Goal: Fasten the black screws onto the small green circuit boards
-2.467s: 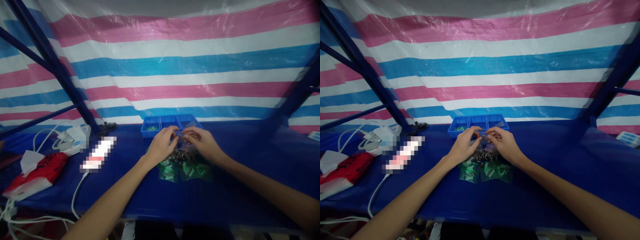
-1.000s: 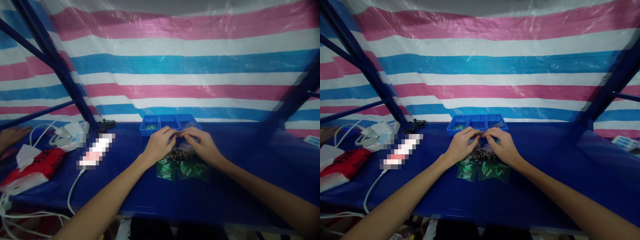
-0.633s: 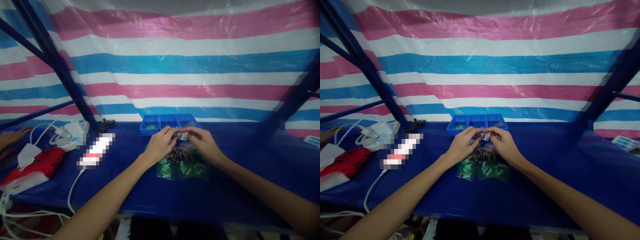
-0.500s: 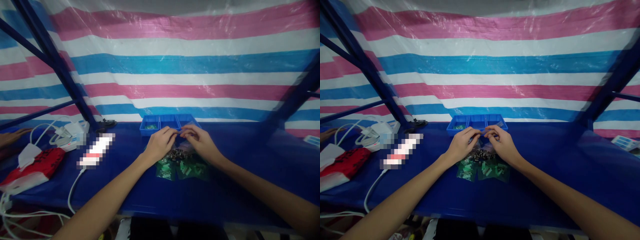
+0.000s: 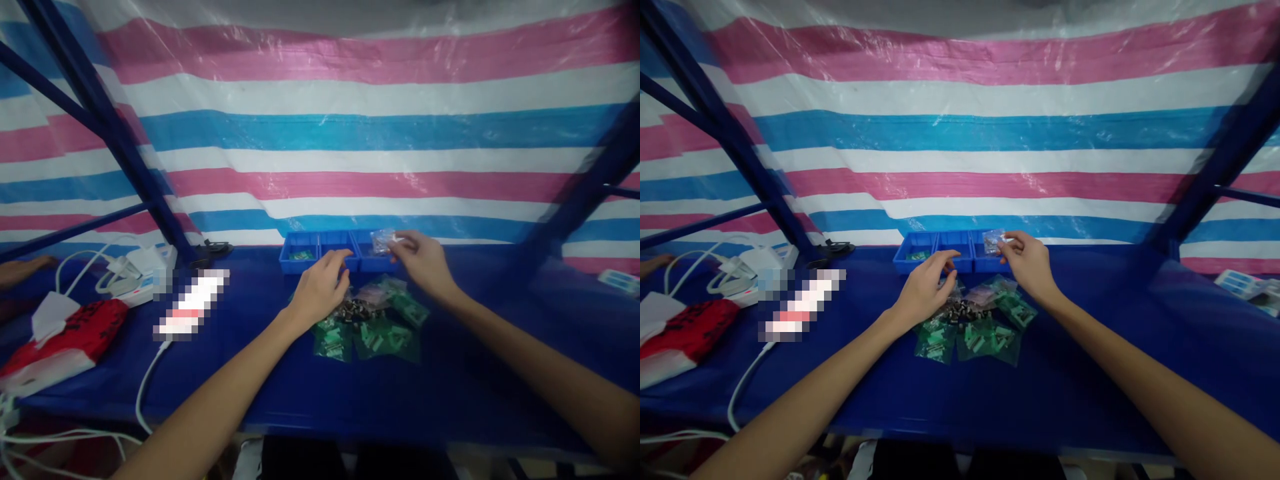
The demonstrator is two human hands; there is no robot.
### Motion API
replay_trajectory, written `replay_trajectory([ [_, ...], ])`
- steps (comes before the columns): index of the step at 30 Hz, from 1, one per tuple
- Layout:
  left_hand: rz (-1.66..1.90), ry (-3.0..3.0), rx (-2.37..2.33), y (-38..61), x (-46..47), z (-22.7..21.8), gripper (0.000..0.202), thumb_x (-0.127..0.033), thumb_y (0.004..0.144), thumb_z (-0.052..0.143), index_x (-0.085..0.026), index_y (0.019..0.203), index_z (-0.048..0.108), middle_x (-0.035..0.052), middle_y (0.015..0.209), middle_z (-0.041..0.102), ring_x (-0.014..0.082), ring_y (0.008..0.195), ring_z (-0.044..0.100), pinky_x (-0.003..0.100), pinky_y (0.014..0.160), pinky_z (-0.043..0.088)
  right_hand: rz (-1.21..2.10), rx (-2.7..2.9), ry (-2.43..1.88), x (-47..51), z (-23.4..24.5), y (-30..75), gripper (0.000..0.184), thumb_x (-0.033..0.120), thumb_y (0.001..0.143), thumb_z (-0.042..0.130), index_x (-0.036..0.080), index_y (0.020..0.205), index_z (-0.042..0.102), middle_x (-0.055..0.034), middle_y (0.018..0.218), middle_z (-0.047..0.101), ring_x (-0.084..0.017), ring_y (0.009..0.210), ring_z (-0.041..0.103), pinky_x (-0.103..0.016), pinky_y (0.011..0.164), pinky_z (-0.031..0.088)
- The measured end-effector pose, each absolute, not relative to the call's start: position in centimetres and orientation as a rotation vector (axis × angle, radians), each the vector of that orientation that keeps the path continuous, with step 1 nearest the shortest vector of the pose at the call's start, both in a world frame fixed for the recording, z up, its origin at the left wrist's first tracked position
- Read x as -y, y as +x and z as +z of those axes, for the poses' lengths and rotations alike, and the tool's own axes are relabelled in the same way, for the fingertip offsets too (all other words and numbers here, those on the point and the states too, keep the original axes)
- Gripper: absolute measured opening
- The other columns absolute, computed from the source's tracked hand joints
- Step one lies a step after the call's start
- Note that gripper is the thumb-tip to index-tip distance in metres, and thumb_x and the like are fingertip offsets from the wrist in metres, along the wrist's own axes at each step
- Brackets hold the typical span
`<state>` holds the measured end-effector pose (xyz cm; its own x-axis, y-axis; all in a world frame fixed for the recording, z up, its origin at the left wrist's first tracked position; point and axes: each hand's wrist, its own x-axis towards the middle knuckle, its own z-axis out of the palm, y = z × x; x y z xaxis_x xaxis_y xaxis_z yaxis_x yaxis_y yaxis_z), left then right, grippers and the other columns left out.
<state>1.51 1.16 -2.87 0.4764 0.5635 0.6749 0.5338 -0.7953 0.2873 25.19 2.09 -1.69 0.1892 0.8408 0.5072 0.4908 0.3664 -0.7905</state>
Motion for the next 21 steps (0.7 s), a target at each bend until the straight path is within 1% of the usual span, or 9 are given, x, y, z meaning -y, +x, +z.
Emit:
replay_trajectory([
  [2, 1.188, 2.679, -1.049, 1.5, -1.1, -2.9, 0.032, -0.017, 0.097, 0.047, -0.021, 0.129, 0.05, 0.0073, 0.112, 0.062, 0.0198, 0.097, 0.064, 0.036, 0.083, 0.056, 0.202, 1.519, -1.338, -2.5, -1.8, 25.6, 0.039, 0.042, 0.085, 0.064, 0.015, 0.113, 0.066, -0.0115, 0.087, 0.075, -0.028, 0.079, 0.07, -0.044, 0.075, 0.054],
  [4, 1.142, 2.69, -1.102, 1.5, -1.1, -2.9, 0.03, -0.018, 0.097, 0.047, -0.021, 0.126, 0.051, 0.0068, 0.112, 0.06, 0.0194, 0.096, 0.064, 0.036, 0.083, 0.056, -0.026, 1.625, -1.355, -2.5, -1.9, 25.8, 0.04, 0.04, 0.087, 0.062, 0.015, 0.118, 0.065, -0.0156, 0.106, 0.073, -0.033, 0.095, 0.067, -0.05, 0.085, 0.05],
  [6, 1.116, 2.705, -1.128, 1.5, -1.1, -2.9, 0.027, -0.018, 0.098, 0.046, -0.021, 0.124, 0.053, 0.0062, 0.112, 0.059, 0.0191, 0.096, 0.064, 0.035, 0.083, 0.055, -0.191, 1.722, -1.334, -2.1, -1.9, 25.8, 0.034, 0.036, 0.089, 0.058, 0.015, 0.115, 0.066, -0.0164, 0.112, 0.071, -0.035, 0.102, 0.063, -0.052, 0.09, 0.047],
  [8, 1.109, 2.721, -1.14, 1.4, -1.2, -2.8, 0.026, -0.018, 0.098, 0.046, -0.021, 0.123, 0.054, 0.0058, 0.11, 0.059, 0.0188, 0.096, 0.064, 0.034, 0.081, 0.055, -0.228, 1.808, -1.293, -1.3, -1.7, 25.3, 0.025, 0.031, 0.091, 0.054, 0.017, 0.105, 0.069, -0.0143, 0.106, 0.071, -0.033, 0.101, 0.062, -0.05, 0.089, 0.047],
  [10, 1.105, 2.736, -1.15, 1.2, -1.3, -2.7, 0.025, -0.018, 0.098, 0.046, -0.021, 0.121, 0.055, 0.0056, 0.109, 0.059, 0.0183, 0.093, 0.063, 0.033, 0.078, 0.055, -0.173, 1.933, -1.21, -0.4, -1.6, 24.6, 0.02, 0.027, 0.093, 0.052, 0.019, 0.097, 0.069, -0.0111, 0.098, 0.071, -0.029, 0.096, 0.063, -0.045, 0.085, 0.048],
  [13, 1.112, 2.743, -1.168, 1.1, -1.5, -2.6, 0.023, -0.018, 0.098, 0.047, -0.021, 0.119, 0.056, 0.0057, 0.109, 0.059, 0.0182, 0.091, 0.063, 0.032, 0.075, 0.055, -0.044, 2.189, -1.042, 1.0, -1.6, 23.1, 0.016, 0.022, 0.094, 0.052, 0.021, 0.095, 0.068, -0.0072, 0.093, 0.072, -0.024, 0.09, 0.063, -0.039, 0.082, 0.048],
  [15, 1.125, 2.736, -1.171, 1.1, -1.6, -2.7, 0.022, -0.018, 0.098, 0.048, -0.021, 0.118, 0.056, 0.0055, 0.109, 0.059, 0.0186, 0.093, 0.063, 0.033, 0.077, 0.055, 0.035, 2.335, -0.953, 1.8, -1.7, 22.2, 0.015, 0.022, 0.094, 0.053, 0.022, 0.095, 0.068, -0.0059, 0.092, 0.071, -0.023, 0.091, 0.062, -0.039, 0.083, 0.048],
  [18, 1.139, 2.724, -1.163, 1.1, -1.6, -2.8, 0.022, -0.018, 0.098, 0.047, -0.021, 0.118, 0.056, 0.0053, 0.109, 0.058, 0.0189, 0.097, 0.063, 0.033, 0.081, 0.055, 0.099, 2.472, -0.883, 2.6, -1.8, 21.4, 0.014, 0.022, 0.095, 0.054, 0.022, 0.093, 0.068, -0.0071, 0.094, 0.07, -0.024, 0.095, 0.06, -0.041, 0.087, 0.046],
  [21, 1.128, 2.738, -1.161, 1.1, -1.6, -2.8, 0.022, -0.018, 0.098, 0.047, -0.021, 0.117, 0.057, 0.0056, 0.108, 0.058, 0.0186, 0.094, 0.062, 0.033, 0.078, 0.054, 0.085, 2.537, -0.875, 2.8, -2.0, 21.3, 0.011, 0.02, 0.092, 0.058, 0.02, 0.09, 0.068, -0.0092, 0.096, 0.068, -0.026, 0.098, 0.057, -0.043, 0.088, 0.045],
])
